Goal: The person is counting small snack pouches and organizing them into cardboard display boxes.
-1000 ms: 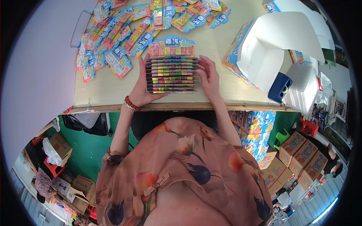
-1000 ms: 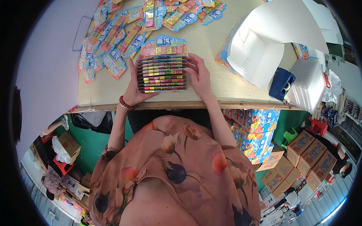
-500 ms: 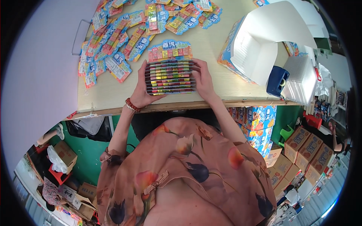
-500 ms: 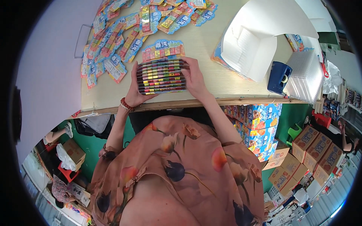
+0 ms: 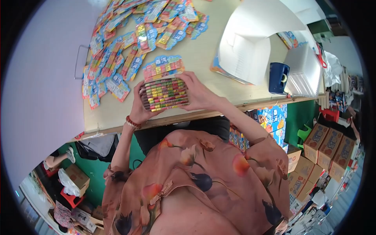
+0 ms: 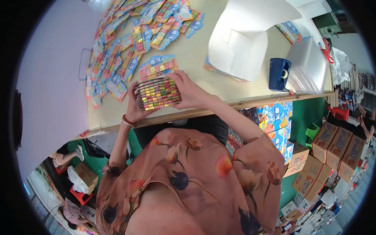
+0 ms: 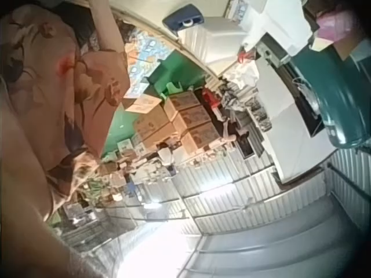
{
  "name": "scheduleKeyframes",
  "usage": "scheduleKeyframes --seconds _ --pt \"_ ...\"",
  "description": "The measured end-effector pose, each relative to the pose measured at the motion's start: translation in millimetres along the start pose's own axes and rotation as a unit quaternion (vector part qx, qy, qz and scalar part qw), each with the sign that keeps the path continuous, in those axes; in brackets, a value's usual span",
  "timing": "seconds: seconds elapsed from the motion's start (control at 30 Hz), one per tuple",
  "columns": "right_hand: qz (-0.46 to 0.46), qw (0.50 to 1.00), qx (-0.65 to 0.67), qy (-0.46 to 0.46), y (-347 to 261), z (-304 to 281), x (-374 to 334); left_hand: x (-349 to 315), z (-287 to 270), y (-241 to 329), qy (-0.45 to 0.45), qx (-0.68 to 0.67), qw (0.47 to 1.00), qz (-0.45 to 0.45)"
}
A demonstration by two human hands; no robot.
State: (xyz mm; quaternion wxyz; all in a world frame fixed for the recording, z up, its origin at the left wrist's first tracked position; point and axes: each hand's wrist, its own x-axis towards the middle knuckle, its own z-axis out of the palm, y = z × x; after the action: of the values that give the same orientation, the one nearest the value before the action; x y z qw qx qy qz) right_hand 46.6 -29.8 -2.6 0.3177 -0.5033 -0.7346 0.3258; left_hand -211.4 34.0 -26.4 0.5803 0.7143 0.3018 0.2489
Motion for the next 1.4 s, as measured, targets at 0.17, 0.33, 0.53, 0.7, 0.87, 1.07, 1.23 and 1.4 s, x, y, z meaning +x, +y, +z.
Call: scheduleKeyframes --seconds 0.17,0.33,0.53,0.7,0.87,1.07,1.23,1.4 --pt "-0.015 0.996 0.023 0.086 -22 -41 -32 33 12 65 -0.013 0.068 0.986 0.153" --pt "0.058 0.981 -0.019 0.185 -51 -133 -55 121 37 135 -0.051 0.168 0.954 0.244" --pt "0.052 0.967 -0.115 0.219 -40 -176 -68 167 63 156 -0.083 0.198 0.938 0.273" --pt "0.136 0.964 -0.134 0.184 16 -208 -87 230 109 143 -0.179 0.114 0.964 0.158" --pt "0.131 0.931 -0.293 0.172 33 -174 -94 241 126 102 -0.186 0.240 0.932 0.197" --pt "0.128 0.886 -0.356 0.268 30 -143 -112 253 143 106 -0.203 0.260 0.921 0.210" --pt "0.081 0.889 -0.356 0.278 26 -158 -109 252 146 102 -0.184 0.228 0.936 0.193" --pt "0.052 0.913 -0.380 0.137 30 -183 -103 245 149 88 -0.186 0.313 0.901 0.235"
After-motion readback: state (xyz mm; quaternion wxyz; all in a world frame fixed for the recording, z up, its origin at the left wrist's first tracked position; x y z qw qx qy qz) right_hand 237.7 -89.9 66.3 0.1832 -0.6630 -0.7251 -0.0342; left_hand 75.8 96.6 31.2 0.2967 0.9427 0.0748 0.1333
